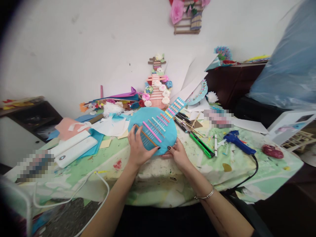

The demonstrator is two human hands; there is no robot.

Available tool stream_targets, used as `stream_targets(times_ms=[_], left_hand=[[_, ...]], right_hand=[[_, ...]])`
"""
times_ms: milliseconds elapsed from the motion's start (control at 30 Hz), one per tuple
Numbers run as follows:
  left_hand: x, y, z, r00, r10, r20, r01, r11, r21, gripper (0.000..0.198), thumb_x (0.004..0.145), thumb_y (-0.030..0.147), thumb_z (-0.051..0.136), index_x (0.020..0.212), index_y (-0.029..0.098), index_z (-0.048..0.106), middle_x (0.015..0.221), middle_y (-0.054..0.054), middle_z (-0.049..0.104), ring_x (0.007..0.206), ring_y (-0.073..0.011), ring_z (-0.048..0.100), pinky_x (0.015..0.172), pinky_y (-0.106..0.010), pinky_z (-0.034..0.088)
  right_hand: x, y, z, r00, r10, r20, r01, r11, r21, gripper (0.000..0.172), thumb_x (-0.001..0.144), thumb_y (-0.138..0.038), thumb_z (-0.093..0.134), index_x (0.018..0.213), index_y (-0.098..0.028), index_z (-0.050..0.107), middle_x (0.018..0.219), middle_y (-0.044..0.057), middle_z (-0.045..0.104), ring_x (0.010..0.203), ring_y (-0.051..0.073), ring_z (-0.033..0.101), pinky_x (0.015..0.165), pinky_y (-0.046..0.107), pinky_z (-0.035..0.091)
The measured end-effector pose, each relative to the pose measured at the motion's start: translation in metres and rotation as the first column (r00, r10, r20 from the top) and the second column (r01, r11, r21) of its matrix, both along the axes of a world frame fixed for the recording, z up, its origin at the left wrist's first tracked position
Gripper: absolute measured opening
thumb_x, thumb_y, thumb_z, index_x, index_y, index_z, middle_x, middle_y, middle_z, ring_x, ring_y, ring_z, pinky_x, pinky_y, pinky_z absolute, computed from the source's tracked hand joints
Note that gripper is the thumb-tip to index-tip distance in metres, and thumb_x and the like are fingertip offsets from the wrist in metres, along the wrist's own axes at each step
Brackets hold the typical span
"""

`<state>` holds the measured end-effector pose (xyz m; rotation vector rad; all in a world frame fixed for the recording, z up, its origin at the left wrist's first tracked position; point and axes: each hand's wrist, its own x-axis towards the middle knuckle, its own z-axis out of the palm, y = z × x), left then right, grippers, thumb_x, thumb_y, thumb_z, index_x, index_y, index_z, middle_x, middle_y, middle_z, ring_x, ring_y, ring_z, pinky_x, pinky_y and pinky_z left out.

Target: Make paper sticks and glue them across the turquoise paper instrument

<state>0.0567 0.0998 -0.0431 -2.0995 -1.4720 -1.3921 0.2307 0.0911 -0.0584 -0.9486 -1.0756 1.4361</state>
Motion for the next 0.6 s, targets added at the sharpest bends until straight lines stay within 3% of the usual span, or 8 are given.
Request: stream_targets(times_ms=[600], left_hand=[[0.0025, 0.0007, -0.0011, 0.996, 0.076, -0.038, -0.077, 0.996, -0.034, 0.099, 0.058, 0.059, 0.069, 0.135, 0.009, 0.031, 0.137, -0.026, 0.030, 0.132, -0.0378, 0.024, 0.105, -0.053, 0.020]], right_hand=[[0.0001, 0.0037, -0.0064, 1.000, 0.000, -0.029, 0.000, 1.000, 0.013, 0.055, 0.066, -0.028, 0.068, 0.113, -0.025, 0.041, 0.070, -0.001, 0.066, 0.056, 0.019, 0.065, 0.059, 0.039, 0.057]])
